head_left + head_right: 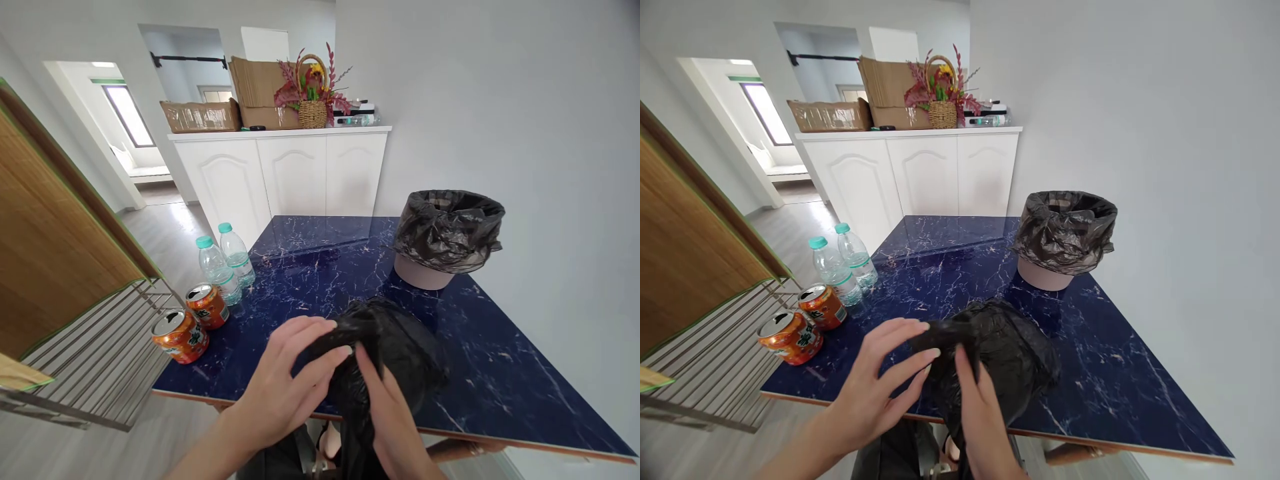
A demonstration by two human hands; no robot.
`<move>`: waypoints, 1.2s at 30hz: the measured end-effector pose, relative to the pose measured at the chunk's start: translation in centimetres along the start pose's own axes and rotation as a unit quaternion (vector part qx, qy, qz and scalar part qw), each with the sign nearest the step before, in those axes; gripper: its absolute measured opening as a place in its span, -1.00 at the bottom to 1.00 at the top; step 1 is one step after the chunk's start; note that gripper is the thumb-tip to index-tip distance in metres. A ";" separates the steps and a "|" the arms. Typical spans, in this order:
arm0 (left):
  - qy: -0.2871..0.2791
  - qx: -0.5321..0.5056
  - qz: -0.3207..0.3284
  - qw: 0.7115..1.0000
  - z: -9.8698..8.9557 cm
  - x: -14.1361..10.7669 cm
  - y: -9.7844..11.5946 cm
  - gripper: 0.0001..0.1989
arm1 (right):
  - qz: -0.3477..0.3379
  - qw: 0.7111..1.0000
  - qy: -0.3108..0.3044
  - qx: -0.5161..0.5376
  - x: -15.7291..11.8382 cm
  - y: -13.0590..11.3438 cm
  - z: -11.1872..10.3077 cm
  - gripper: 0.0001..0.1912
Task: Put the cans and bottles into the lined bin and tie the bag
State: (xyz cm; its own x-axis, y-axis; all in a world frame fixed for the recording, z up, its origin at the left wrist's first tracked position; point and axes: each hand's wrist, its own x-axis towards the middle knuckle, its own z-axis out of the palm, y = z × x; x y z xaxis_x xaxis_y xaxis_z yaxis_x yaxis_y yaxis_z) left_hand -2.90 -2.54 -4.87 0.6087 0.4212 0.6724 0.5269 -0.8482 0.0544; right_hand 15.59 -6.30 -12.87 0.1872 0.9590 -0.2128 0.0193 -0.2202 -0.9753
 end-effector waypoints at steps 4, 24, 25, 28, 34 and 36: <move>-0.150 -0.032 0.030 0.988 5.0 0.7 -0.1 -0.56 | -0.019 0.999 0.021 0.020 3.6 0.9 -4.4 -0.18; -0.292 -0.120 0.003 0.949 10.1 1.7 -2.9 -0.40 | -0.316 0.820 -0.086 -0.470 5.7 1.4 -11.5 -0.22; -0.285 -0.123 0.002 0.951 9.4 1.5 -3.4 -0.42 | -0.345 0.802 -0.132 -0.469 4.7 0.8 -11.8 -0.15; -0.283 -0.145 0.004 0.948 8.0 0.9 -4.8 -0.35 | -0.399 0.751 -0.228 -0.475 2.5 0.3 -11.7 0.11; -0.293 -0.185 -0.006 0.938 8.1 0.7 -5.7 0.04 | -0.374 0.810 -0.198 -0.407 2.1 4.1 -11.2 -0.30; -0.282 -0.187 -0.038 0.940 8.6 1.2 -5.7 -0.20 | -0.283 0.895 -0.146 -0.313 2.1 4.9 -12.3 -0.48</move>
State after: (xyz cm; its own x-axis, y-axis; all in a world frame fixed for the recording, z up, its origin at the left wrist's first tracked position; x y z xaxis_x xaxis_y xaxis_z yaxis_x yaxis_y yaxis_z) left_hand -0.08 5.51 -10.69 0.8511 0.4987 0.1640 0.4000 -0.8184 0.4126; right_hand 28.14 -7.56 -17.35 -0.2895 0.9339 0.2097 0.5927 0.3469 -0.7269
